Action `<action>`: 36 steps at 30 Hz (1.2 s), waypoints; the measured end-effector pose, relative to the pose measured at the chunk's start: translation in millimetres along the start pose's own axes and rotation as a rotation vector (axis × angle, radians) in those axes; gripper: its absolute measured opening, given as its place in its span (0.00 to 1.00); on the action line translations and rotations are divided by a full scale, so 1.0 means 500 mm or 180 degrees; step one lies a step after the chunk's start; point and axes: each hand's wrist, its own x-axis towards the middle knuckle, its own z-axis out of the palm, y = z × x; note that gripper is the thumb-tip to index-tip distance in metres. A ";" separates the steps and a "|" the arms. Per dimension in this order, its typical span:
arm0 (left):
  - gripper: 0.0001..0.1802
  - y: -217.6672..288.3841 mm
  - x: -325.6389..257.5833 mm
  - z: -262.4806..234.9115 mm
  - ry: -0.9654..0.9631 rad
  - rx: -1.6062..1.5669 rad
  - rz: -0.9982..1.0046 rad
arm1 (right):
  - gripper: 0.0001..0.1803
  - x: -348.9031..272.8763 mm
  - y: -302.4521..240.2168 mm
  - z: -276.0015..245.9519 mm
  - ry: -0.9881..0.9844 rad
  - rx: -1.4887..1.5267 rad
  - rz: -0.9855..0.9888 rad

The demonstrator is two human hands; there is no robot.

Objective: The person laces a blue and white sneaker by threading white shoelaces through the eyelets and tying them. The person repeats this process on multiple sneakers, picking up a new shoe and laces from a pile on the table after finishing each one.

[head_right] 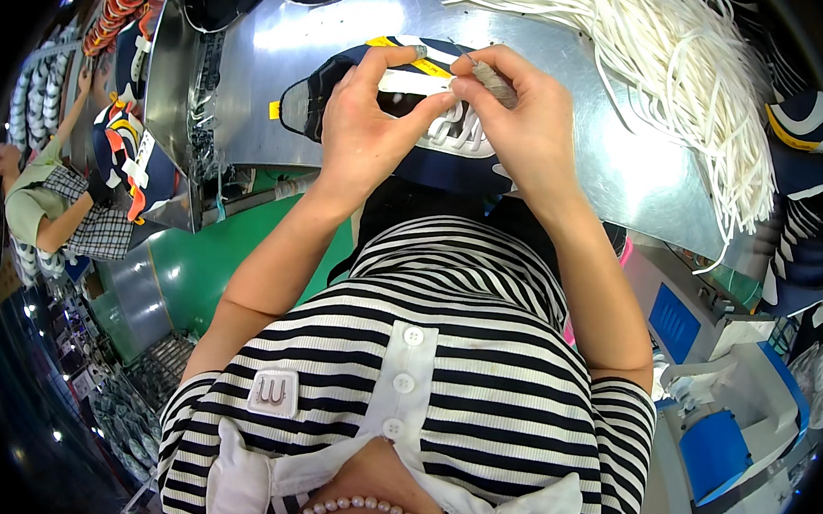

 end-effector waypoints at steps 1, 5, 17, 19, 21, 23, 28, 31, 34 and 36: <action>0.30 0.003 -0.001 0.000 -0.0009 0.0052 -0.0049 | 0.08 -0.001 0.000 0.000 0.0002 0.0032 -0.0014; 0.32 0.006 0.001 -0.001 -0.0059 0.0126 -0.0019 | 0.08 0.005 0.009 -0.004 -0.0063 0.0226 -0.0028; 0.28 -0.008 0.000 0.012 0.0260 0.0041 0.0187 | 0.11 -0.034 -0.026 -0.021 -0.0050 -0.0713 -0.0214; 0.27 -0.008 0.000 0.011 0.0228 -0.0011 0.0141 | 0.07 -0.046 -0.022 -0.028 -0.0098 -0.1137 -0.0469; 0.27 -0.006 0.000 0.010 0.0204 -0.0046 0.0116 | 0.07 -0.045 -0.022 -0.033 -0.0266 -0.1213 -0.0437; 0.28 -0.008 -0.003 0.010 0.0224 -0.0061 0.0183 | 0.07 -0.042 -0.020 -0.032 -0.0318 -0.1261 -0.0431; 0.23 -0.011 -0.003 0.014 0.0158 -0.0520 0.0462 | 0.07 -0.013 -0.023 -0.016 -0.0395 -0.2225 -0.1062; 0.22 -0.002 -0.009 0.004 -0.0008 -0.0372 0.0470 | 0.07 0.005 -0.024 0.024 -0.0429 -0.2807 -0.1139; 0.23 -0.014 -0.010 -0.003 -0.0274 -0.0756 0.0121 | 0.08 0.014 -0.026 0.009 -0.0677 -0.2533 -0.0757; 0.25 -0.027 -0.009 -0.007 -0.0330 -0.0986 0.0108 | 0.08 0.002 -0.058 -0.050 -0.0932 -0.1741 -0.0229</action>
